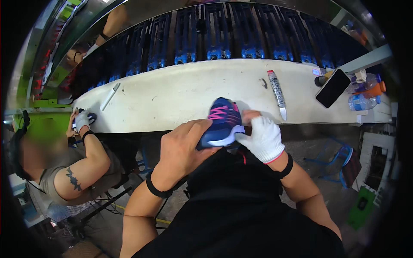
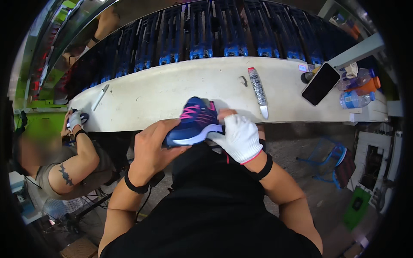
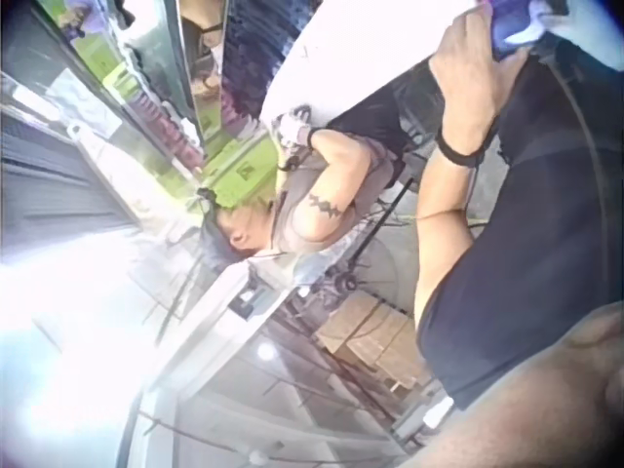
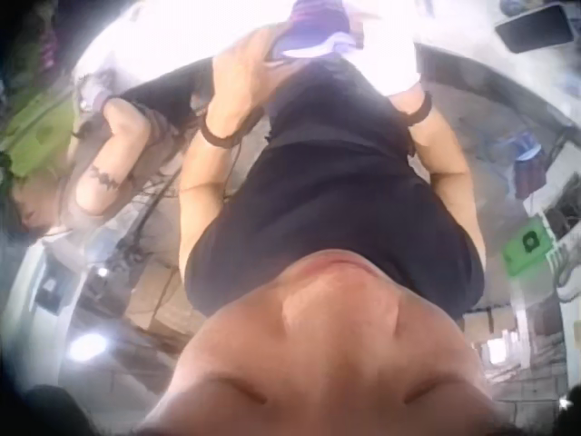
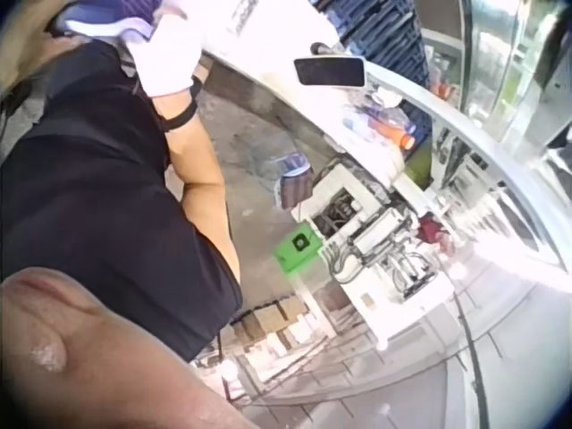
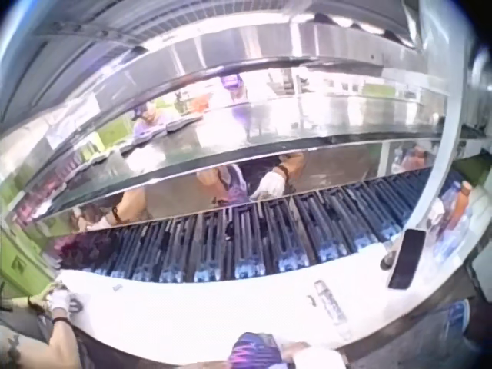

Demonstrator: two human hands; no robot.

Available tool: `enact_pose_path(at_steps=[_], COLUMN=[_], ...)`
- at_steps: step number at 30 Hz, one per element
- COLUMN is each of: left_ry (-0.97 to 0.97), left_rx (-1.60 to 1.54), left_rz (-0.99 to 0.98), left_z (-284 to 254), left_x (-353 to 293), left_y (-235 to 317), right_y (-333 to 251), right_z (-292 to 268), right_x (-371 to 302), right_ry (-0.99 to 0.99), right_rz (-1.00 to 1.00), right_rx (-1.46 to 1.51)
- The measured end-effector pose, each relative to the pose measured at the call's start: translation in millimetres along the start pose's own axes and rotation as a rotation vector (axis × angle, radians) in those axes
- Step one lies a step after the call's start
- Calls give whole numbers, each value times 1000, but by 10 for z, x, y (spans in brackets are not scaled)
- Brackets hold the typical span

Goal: Manually assemble and inspect shoe components on a production line.

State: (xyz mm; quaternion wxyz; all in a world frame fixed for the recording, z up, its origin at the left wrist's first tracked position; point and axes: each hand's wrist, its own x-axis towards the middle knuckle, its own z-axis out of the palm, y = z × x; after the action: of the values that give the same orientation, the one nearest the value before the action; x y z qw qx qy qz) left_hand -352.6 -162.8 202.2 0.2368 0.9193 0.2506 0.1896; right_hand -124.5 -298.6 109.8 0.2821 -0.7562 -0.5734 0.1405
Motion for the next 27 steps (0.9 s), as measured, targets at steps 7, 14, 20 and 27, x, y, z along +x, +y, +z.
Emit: enact_pose_path(at_steps=[7, 14, 20, 27], left_ry=[303, 239, 255, 263], left_rx=[-192, 21, -73, -456], left_rz=[275, 183, 395, 251], left_z=[651, 515, 547, 456], left_x=[53, -95, -165, -262], left_y=[147, 110, -189, -100], right_y=[-475, -558, -745, -921], right_z=[-704, -587, -550, -373], right_x=[155, 127, 174, 129], right_ry=[191, 148, 39, 21], right_rz=[-512, -347, -365, -402], right_rx=[309, 261, 183, 211])
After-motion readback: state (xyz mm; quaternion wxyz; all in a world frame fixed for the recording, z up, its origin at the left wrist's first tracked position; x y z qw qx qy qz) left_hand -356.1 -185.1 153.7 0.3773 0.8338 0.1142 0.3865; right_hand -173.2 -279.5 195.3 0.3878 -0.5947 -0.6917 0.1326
